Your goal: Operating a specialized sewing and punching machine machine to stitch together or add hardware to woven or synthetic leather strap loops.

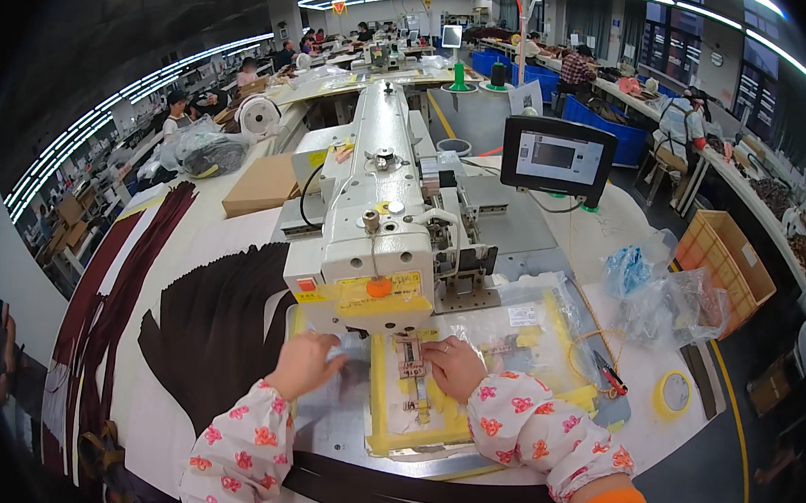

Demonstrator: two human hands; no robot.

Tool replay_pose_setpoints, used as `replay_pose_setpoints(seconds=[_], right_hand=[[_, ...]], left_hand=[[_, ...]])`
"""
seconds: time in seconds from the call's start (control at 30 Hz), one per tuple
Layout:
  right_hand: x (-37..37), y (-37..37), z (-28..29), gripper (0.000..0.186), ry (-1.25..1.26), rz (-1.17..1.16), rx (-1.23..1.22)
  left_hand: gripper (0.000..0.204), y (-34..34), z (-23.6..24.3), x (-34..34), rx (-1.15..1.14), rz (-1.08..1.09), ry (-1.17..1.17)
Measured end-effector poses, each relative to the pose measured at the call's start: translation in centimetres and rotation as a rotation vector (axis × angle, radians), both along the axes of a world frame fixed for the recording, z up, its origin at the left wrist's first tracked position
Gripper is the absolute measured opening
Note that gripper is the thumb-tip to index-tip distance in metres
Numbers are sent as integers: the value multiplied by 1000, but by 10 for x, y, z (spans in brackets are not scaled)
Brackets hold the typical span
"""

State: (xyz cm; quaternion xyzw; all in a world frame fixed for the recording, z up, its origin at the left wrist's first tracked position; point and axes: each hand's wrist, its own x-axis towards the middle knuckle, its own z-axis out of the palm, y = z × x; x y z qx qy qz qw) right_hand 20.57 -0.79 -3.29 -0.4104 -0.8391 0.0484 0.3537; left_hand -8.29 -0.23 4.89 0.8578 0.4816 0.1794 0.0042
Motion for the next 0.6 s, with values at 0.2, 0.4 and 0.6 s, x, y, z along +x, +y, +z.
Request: replay_pose_setpoints(seconds=[0.2,0.4,0.6], right_hand=[[-2,-1,1,20,70,20,-94],[6,-54,57,20,-16,248,-564],[27,-111,84,64,-273,438,-709]], left_hand=[[20,-140,-6,55,-602,-507,-115],[19,-142,-9,59,-789,-417,-64],[16,-125,26,56,-493,-114,-417]])
